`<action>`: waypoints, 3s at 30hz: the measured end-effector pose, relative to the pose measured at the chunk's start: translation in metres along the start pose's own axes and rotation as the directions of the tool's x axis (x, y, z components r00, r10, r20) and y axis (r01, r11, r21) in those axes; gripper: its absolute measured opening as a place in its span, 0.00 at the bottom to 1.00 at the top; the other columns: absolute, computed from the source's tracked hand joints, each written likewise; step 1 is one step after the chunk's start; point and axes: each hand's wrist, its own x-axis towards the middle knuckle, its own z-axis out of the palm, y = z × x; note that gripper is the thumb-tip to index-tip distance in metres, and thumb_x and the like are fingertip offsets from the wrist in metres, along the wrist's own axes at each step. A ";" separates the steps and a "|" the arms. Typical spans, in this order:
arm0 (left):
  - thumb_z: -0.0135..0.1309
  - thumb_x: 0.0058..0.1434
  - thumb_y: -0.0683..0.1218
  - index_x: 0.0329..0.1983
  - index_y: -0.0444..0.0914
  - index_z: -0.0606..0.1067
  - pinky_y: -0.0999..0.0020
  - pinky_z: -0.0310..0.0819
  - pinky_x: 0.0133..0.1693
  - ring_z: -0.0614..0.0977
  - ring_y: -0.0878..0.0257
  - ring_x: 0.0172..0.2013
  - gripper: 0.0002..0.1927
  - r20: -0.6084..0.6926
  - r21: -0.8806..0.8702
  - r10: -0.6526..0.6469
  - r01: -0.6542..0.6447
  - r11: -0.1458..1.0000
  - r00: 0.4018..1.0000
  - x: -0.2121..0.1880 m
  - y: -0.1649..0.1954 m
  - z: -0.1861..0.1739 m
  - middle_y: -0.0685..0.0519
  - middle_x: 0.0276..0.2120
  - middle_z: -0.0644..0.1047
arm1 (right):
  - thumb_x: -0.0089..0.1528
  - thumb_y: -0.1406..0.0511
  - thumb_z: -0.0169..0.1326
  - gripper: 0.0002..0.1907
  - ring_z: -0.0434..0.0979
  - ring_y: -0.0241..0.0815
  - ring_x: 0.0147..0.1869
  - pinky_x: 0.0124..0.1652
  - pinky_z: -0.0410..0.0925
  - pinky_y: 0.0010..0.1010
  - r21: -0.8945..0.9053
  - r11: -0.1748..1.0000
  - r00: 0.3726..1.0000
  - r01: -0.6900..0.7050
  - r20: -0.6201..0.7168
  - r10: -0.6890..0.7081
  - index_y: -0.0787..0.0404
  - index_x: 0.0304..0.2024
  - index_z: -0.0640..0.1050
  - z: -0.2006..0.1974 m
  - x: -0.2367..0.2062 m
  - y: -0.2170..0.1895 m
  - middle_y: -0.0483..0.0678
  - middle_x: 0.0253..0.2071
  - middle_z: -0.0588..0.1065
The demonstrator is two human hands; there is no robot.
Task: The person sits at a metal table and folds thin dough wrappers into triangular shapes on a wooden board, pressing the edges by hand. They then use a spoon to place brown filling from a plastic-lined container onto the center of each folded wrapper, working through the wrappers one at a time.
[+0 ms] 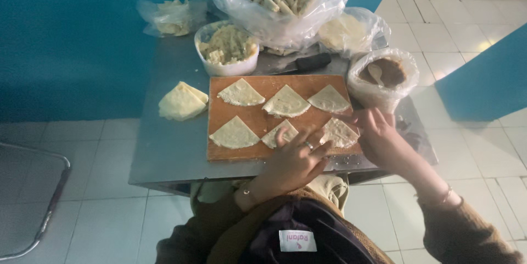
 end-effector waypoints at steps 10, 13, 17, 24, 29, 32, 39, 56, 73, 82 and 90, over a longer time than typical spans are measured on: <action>0.49 0.72 0.57 0.63 0.41 0.76 0.33 0.50 0.64 0.70 0.57 0.66 0.23 -0.029 0.136 -0.005 0.009 0.991 1.000 -0.002 -0.004 0.022 0.51 0.58 0.77 | 0.53 0.59 0.58 0.29 0.66 0.35 0.61 0.46 0.61 0.50 -0.512 0.841 0.974 0.176 0.215 -0.073 0.43 0.59 0.72 0.006 -0.015 -0.031 0.37 0.75 0.57; 0.49 0.70 0.57 0.62 0.40 0.76 0.33 0.49 0.63 0.70 0.57 0.65 0.24 -0.037 0.146 -0.015 0.020 0.989 0.999 -0.001 -0.003 0.021 0.51 0.59 0.77 | 0.55 0.60 0.58 0.28 0.66 0.34 0.62 0.46 0.61 0.49 -0.562 0.802 0.976 0.202 0.180 -0.120 0.43 0.59 0.71 0.005 -0.012 -0.031 0.37 0.76 0.56; 0.48 0.71 0.57 0.62 0.42 0.76 0.33 0.49 0.64 0.69 0.57 0.66 0.22 -0.044 0.145 -0.008 0.014 0.989 0.999 -0.002 -0.002 0.019 0.52 0.60 0.76 | 0.54 0.58 0.57 0.30 0.65 0.33 0.63 0.45 0.60 0.50 -0.621 0.757 0.955 0.206 0.296 -0.018 0.40 0.61 0.70 0.010 -0.005 -0.026 0.35 0.76 0.54; 0.49 0.71 0.56 0.60 0.43 0.76 0.31 0.50 0.62 0.69 0.56 0.67 0.20 -0.002 0.117 -0.023 0.023 0.993 1.000 0.000 -0.001 0.017 0.50 0.58 0.76 | 0.56 0.58 0.55 0.28 0.68 0.32 0.63 0.49 0.61 0.49 -0.733 0.650 0.979 0.200 0.174 -0.105 0.41 0.60 0.71 0.013 -0.006 -0.016 0.33 0.74 0.61; 0.50 0.70 0.55 0.60 0.43 0.75 0.32 0.50 0.62 0.69 0.58 0.66 0.20 -0.044 0.112 -0.001 0.006 0.994 0.999 0.000 -0.001 0.014 0.49 0.59 0.75 | 0.57 0.58 0.55 0.30 0.68 0.27 0.60 0.47 0.61 0.51 -0.777 0.611 0.987 0.149 0.153 -0.046 0.43 0.63 0.72 -0.003 0.000 -0.022 0.26 0.65 0.68; 0.52 0.69 0.55 0.59 0.42 0.75 0.33 0.49 0.63 0.69 0.57 0.66 0.20 -0.055 0.089 0.014 -0.010 0.996 0.998 -0.003 -0.003 0.014 0.49 0.59 0.76 | 0.58 0.63 0.55 0.25 0.69 0.35 0.60 0.42 0.67 0.54 -0.695 0.718 0.999 0.037 0.010 -0.042 0.51 0.59 0.76 -0.021 0.002 -0.023 0.39 0.56 0.72; 0.57 0.68 0.51 0.55 0.45 0.78 0.46 0.43 0.66 0.72 0.57 0.65 0.14 -0.235 0.089 0.003 0.018 0.996 0.972 -0.046 -0.020 0.002 0.55 0.57 0.78 | 0.53 0.73 0.53 0.25 0.68 0.56 0.59 0.47 0.74 0.46 -0.092 0.994 0.995 0.066 -0.071 -0.072 0.68 0.54 0.74 -0.008 0.021 -0.029 0.61 0.54 0.68; 0.54 0.67 0.53 0.58 0.44 0.77 0.44 0.47 0.59 0.75 0.58 0.62 0.19 -0.184 0.244 -0.168 0.211 0.947 0.968 -0.064 -0.020 -0.028 0.54 0.58 0.77 | 0.56 0.70 0.51 0.40 0.66 0.54 0.56 0.48 0.58 0.54 0.118 0.993 0.958 0.017 0.283 -0.050 0.69 0.71 0.56 0.024 0.050 -0.078 0.57 0.53 0.66; 0.52 0.70 0.53 0.60 0.46 0.76 0.45 0.49 0.58 0.76 0.59 0.61 0.17 -0.213 0.288 -0.159 0.218 0.932 0.964 -0.060 -0.017 -0.031 0.53 0.58 0.78 | 0.66 0.61 0.49 0.13 0.61 0.38 0.74 0.61 0.51 0.68 -0.315 0.908 0.946 0.277 -0.079 -0.316 0.57 0.52 0.74 0.009 0.048 -0.073 0.44 0.70 0.68; 0.51 0.71 0.57 0.67 0.50 0.73 0.48 0.46 0.59 0.75 0.59 0.62 0.22 -0.144 0.338 -0.144 0.185 0.923 0.979 -0.058 -0.019 -0.030 0.54 0.56 0.77 | 0.59 0.63 0.50 0.32 0.54 0.40 0.77 0.60 0.50 0.75 -0.266 0.883 0.921 0.387 0.070 -0.382 0.58 0.67 0.64 0.017 0.049 -0.082 0.42 0.74 0.60; 0.52 0.71 0.58 0.63 0.50 0.75 0.46 0.47 0.60 0.75 0.59 0.61 0.20 -0.170 0.366 -0.125 0.180 0.913 0.978 -0.061 -0.020 -0.024 0.54 0.58 0.76 | 0.59 0.62 0.50 0.29 0.50 0.37 0.78 0.63 0.46 0.74 -0.308 0.858 0.911 0.412 0.105 -0.400 0.57 0.65 0.68 0.023 0.052 -0.078 0.38 0.74 0.60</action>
